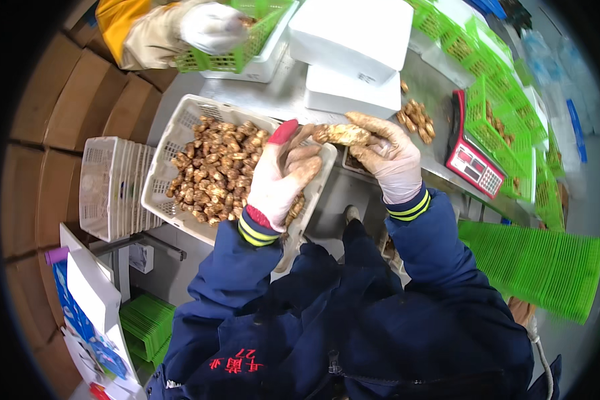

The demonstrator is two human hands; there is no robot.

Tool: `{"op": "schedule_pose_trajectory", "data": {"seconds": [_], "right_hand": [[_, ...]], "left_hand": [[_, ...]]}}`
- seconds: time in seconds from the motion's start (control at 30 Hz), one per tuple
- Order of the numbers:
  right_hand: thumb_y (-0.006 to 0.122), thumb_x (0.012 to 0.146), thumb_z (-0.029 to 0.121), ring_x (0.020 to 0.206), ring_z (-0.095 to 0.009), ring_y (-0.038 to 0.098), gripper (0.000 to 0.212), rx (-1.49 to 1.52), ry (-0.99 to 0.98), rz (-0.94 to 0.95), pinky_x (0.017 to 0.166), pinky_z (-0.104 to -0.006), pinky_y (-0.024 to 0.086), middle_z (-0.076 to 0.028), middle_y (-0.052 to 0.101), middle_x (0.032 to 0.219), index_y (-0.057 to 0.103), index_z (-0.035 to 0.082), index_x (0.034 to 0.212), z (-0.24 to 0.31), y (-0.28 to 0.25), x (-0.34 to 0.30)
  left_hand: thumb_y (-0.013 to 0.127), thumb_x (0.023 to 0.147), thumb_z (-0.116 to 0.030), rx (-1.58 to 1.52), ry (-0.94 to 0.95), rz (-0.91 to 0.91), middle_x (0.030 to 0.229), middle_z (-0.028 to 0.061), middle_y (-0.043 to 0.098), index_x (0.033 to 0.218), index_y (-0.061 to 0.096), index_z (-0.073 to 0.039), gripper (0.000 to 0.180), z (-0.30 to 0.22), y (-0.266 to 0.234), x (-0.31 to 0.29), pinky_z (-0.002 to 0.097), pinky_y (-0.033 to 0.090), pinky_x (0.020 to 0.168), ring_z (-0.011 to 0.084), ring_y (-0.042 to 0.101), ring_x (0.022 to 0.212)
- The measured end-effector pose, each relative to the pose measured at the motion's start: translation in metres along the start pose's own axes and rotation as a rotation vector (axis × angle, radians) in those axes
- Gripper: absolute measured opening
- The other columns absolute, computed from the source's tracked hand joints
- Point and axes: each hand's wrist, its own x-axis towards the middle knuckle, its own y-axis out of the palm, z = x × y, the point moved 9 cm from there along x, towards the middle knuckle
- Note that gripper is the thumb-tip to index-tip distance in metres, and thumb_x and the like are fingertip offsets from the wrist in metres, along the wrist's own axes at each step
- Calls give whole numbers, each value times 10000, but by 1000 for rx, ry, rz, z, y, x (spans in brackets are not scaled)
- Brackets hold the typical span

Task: The person sorts and weights ginger-like tubers by hand, moving them between large white crates and smaller green bins while using a digital scale.

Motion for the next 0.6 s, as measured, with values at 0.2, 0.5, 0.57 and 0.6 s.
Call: {"op": "schedule_pose_trajectory", "data": {"seconds": [0.2, 0.5, 0.57, 0.6], "right_hand": [[624, 781, -151, 1096, -147, 571, 511, -57, 257, -26, 938, -264, 458, -120, 562, 1280, 507, -30, 1264, -14, -47, -59], [612, 816, -124, 1004, -138, 625, 420, 84, 230, -111, 881, -236, 492, -84, 642, 1113, 559, -32, 1222, -10, -134, -115], [609, 820, -120, 1005, -134, 623, 379, -7, 210, -154, 883, -236, 495, -96, 646, 1111, 580, -38, 1189, -4, -164, -131], [611, 820, -119, 998, -130, 624, 377, 2, 224, -190, 877, -235, 497, -94, 648, 1105, 582, -38, 1186, -4, -183, -141]], "left_hand": [[617, 896, -72, 74, -215, 27, 1031, 125, 656, 1174, 581, 32, 300, 59, 42, 0, 305, 531, 807, 192, 652, 877], [546, 957, -178, 145, -310, 153, 969, 76, 659, 1181, 583, 13, 298, 138, 118, -6, 250, 494, 763, 121, 625, 828], [509, 979, -207, 15, -389, 215, 991, 94, 656, 1228, 546, 6, 330, 163, 141, -8, 269, 507, 767, 156, 650, 832], [497, 983, -207, 17, -408, 248, 1023, 120, 649, 1258, 512, 0, 344, 177, 157, -9, 287, 518, 765, 192, 667, 830]]}}
